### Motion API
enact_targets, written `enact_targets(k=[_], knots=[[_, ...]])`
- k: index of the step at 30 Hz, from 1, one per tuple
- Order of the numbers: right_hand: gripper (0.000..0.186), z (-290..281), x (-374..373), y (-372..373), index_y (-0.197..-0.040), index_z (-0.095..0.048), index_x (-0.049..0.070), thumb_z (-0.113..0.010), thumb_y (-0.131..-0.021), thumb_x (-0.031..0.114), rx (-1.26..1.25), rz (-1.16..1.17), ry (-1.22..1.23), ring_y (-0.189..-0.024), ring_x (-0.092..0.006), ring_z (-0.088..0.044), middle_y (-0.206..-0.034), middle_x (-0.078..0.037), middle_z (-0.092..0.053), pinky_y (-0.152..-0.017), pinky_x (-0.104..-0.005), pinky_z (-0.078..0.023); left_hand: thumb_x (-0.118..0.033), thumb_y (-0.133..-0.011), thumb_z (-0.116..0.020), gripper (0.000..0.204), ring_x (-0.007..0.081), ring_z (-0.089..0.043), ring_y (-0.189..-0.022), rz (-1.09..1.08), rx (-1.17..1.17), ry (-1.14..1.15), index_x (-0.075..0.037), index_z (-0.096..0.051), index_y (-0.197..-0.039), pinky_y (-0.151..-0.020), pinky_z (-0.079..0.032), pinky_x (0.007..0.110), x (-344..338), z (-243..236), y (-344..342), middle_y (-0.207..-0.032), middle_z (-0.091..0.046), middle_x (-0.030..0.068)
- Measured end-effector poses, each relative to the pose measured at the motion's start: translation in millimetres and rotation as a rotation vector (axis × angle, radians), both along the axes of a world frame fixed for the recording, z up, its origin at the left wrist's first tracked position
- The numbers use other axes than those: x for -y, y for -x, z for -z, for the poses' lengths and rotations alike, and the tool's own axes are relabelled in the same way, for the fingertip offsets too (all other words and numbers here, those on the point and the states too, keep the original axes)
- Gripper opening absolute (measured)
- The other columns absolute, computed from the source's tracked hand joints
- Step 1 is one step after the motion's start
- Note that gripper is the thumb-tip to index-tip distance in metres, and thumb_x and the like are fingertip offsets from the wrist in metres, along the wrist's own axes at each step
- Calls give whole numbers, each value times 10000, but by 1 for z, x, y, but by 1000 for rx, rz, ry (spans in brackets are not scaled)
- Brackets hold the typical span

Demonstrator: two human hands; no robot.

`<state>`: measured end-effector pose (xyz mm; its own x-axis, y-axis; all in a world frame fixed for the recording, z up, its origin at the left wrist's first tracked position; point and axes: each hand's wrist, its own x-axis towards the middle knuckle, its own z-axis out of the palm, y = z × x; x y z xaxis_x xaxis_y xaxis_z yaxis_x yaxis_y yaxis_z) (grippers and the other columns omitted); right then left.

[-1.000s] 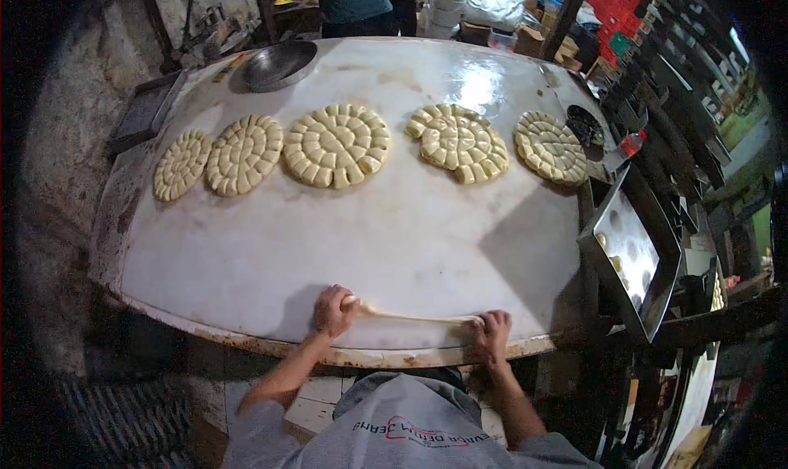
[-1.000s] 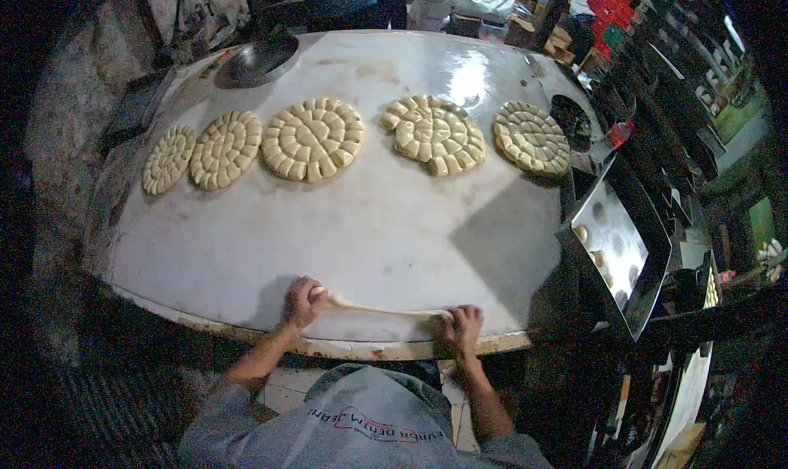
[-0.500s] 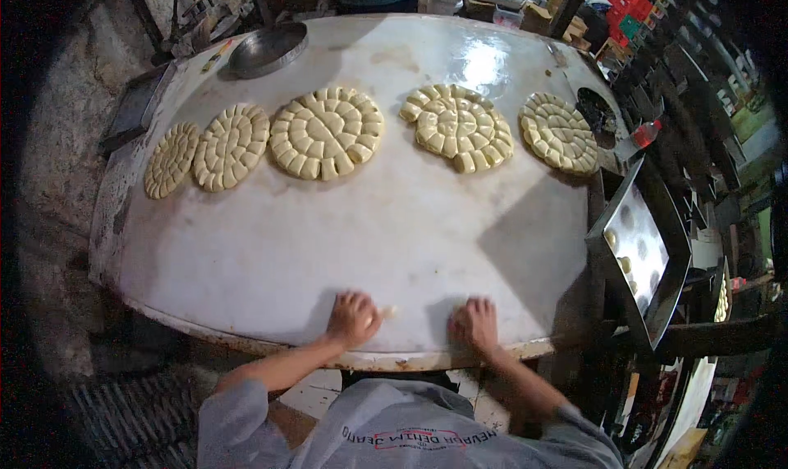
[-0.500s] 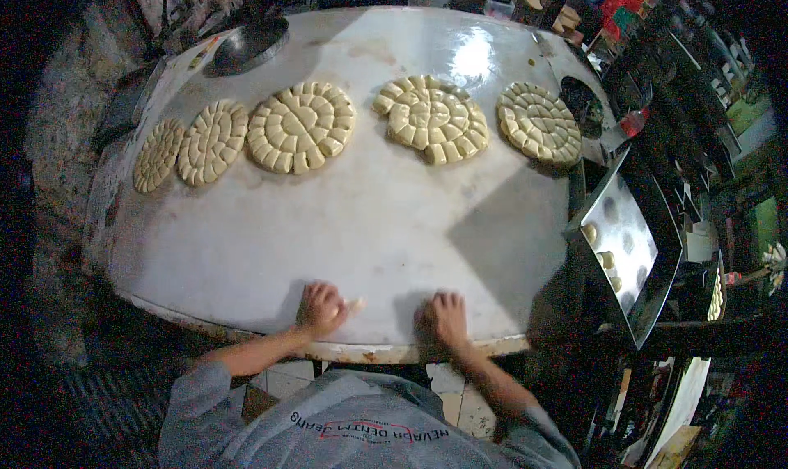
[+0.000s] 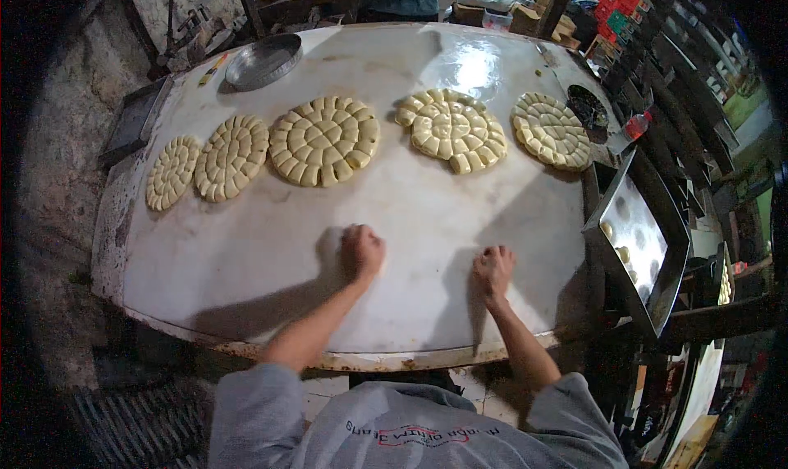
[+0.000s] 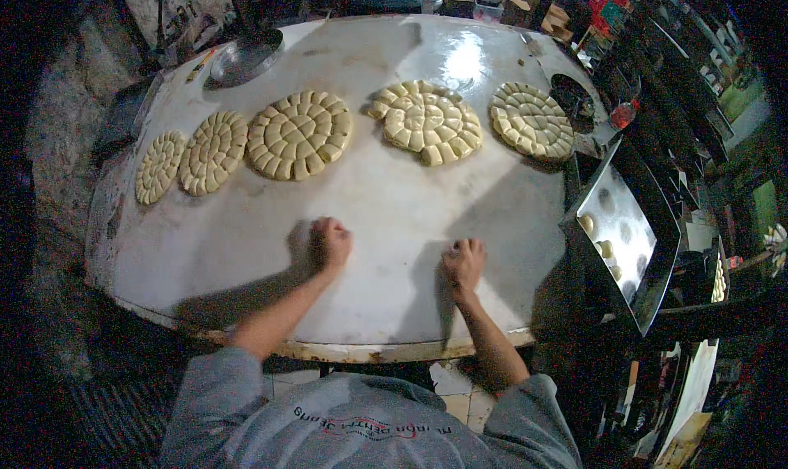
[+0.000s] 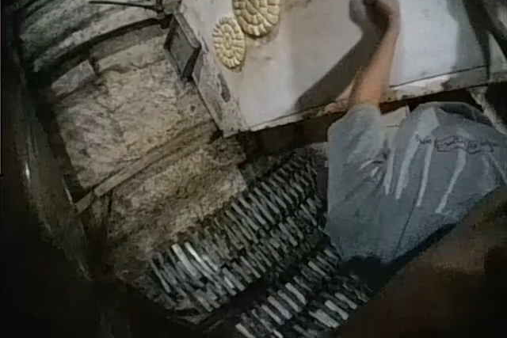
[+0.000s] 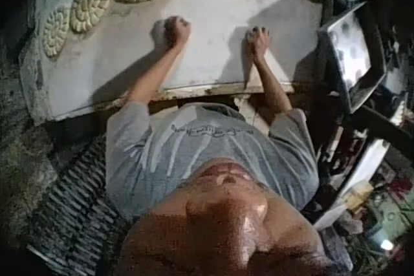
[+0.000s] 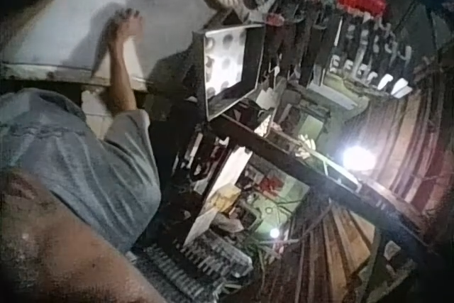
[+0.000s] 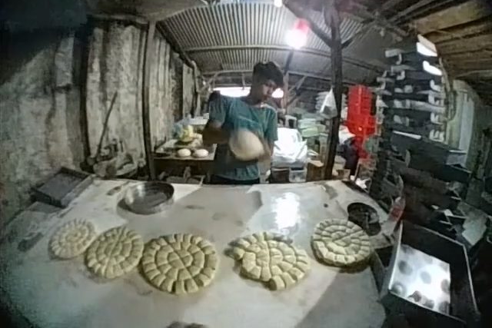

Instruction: The recorder shapes pieces of dough into small balls and arranges them in a tray, while also interacting with larger decorative dough patterns on the table.

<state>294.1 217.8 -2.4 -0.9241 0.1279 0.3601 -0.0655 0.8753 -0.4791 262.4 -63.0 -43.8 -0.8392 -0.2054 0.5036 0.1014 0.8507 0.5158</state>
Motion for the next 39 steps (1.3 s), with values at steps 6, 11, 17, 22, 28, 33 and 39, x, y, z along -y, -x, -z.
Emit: enact_targets(k=[6, 11, 17, 22, 28, 33, 39], knots=[[130, 52, 52, -78, -769, -543, 55, -642, -689, 82, -115, -265, -3, -861, -348, -475, -859, -130, -525, -768, -430, -403, -83, -656, -618, 113, 311, -503, -771, 356, 118, 40, -70, -511, -688, -688, -410, 428, -49, -31, -108, -759, -521, 98], [111, 28, -45, -86, -794, -579, 64, -582, -691, 104, 56, -195, -222, -874, -310, -482, -899, -132, -525, -772, -429, -398, -52, -669, -617, 141, 336, -476, -769, 220, 35, 214, -36, -477, -672, -685, -398, 421, 100, -6, -111, -765, -485, 118], [165, 14, 12, -5, -795, -565, 44, -641, -668, 115, -54, 198, 75, -854, -330, -479, -867, -144, -546, -764, -413, -389, -10, -675, -555, 91, 348, -468, -714, 75, 130, 44, -31, -472, -644, -630, -378, 427, -4, -101, -38, -692, -490, 150], [227, 12, 40, -90, -896, -544, 65, -634, -689, 80, -144, -199, -37, -885, -304, -445, -935, -113, -501, -777, -430, -388, -36, -654, -605, 116, 326, -498, -727, 237, 80, 1, -47, -489, -657, -643, -392, 431, 54, -2, -120, -756, -515, 136], [201, 1, -29, -80, -892, -554, 55, -600, -709, 126, -11, -25, -99, -891, -313, -445, -917, -132, -503, -785, -429, -374, -29, -716, -590, 95, 313, -478, -821, -136, 96, 81, -21, -506, -761, -738, -392, 417, 152, 5, -105, -837, -505, 137], [257, -12, -10, -89, -909, -545, 9, -594, -684, 122, 185, -195, -109, -913, -328, -449, -949, -161, -503, -816, -412, -391, -82, -673, -606, 155, 333, -496, -849, -16, 401, 235, -25, -512, -782, -775, -417, 419, 105, -45, -109, -861, -505, 146], [330, -2, -38, -143, -945, -532, 21, -645, -661, 148, 247, -553, 85, -922, -348, -459, -941, -162, -493, -803, -419, -416, -54, -710, -626, 295, 186, -606, -803, 395, 863, -366, 20, -568, -990, -716, -482, 293, -55, -138, -56, -895, -629, 123]])
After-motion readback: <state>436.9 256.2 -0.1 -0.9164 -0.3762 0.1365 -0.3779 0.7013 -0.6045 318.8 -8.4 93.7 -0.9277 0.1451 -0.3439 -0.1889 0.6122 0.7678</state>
